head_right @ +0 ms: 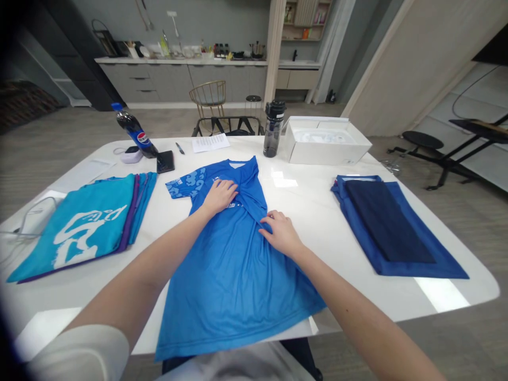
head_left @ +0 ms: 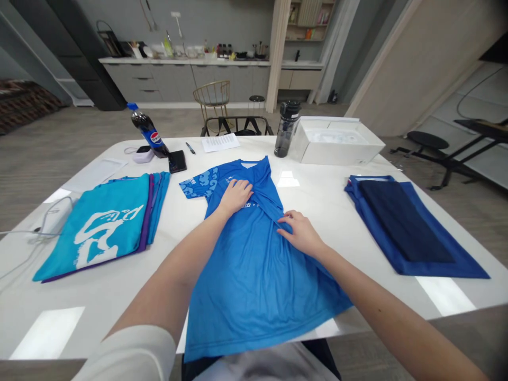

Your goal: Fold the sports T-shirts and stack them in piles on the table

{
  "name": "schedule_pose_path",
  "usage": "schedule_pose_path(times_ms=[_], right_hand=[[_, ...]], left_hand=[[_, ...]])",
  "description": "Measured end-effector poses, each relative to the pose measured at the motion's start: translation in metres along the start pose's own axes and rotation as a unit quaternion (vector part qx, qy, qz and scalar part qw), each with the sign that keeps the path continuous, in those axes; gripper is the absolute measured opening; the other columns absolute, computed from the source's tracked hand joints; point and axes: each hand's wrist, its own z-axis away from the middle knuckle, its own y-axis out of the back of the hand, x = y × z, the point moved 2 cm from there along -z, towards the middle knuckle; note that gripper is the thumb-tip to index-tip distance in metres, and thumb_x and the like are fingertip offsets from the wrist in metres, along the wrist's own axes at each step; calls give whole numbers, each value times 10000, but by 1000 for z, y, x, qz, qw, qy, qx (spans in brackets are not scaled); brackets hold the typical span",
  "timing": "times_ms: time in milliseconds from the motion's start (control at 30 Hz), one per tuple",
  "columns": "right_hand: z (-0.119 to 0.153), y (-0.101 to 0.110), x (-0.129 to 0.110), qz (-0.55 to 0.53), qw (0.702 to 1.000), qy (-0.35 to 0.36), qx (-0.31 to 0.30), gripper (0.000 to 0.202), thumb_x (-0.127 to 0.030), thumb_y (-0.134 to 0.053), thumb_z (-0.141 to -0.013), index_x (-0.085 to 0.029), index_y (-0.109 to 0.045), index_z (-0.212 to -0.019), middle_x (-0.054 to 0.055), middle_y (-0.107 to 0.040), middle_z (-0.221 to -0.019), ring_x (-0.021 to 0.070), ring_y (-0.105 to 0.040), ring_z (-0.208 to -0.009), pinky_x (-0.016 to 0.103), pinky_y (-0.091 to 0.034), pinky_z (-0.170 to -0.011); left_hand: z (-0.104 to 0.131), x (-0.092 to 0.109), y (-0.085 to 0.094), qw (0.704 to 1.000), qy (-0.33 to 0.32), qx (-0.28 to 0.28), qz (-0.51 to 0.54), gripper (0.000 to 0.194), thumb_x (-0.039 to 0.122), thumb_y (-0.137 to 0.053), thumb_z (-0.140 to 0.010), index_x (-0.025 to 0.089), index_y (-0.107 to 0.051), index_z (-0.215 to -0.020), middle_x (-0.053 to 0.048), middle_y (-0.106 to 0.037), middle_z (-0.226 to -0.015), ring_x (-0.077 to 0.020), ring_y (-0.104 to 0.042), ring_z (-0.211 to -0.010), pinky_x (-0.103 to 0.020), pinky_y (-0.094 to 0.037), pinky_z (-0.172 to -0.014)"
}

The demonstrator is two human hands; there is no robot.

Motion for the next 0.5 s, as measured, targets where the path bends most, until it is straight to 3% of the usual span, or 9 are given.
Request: schedule_pose_path(times_ms=[100, 233, 333, 500], right_hand=[[19, 9, -6, 35, 998, -45, -18, 217, -403, -667, -952, -234, -739, -1068, 85, -663, -1090, 250, -636, -1053, 370, -488, -922], [53, 24, -10, 77, 991, -90, -61, 214, -411, -658, -952, -225, -710, -1042, 61, -687, -1010, 217, -670, -897, 313, -470, -787], [81, 36, -8, 107, 982, -124, -94, 208, -407, -641, -954, -226, -678, -1049, 43, -716, -982, 214, -683, -843, 306, -447, -722], [118, 46, -2, 189, 954, -160, -166, 245, -389, -544, -996, -193, -678, -939, 101, -726, -992, 253, -700, -885, 320, -442, -727]], left_hand=[[10, 34, 16, 992, -128, -20, -4, 347, 297, -376, -1045, 178, -672, -1183, -131, -670, -1125, -272, -593, -1079, -445, -419, -962], [28, 80, 24, 976, -208, -53, 26, 257, 260, -468, -1006, 199, -663, -1162, -87, -649, -1066, -235, -584, -995, -377, -434, -843], [37, 102, 25, 976, -208, -63, 25, 273, 222, -431, -1023, 207, -657, -1175, -83, -638, -1088, -220, -581, -991, -356, -432, -833], [36, 115, 20, 984, -167, -60, 1, 239, 193, -440, -1026, 198, -663, -1113, -92, -636, -1077, -212, -595, -961, -335, -446, -790]])
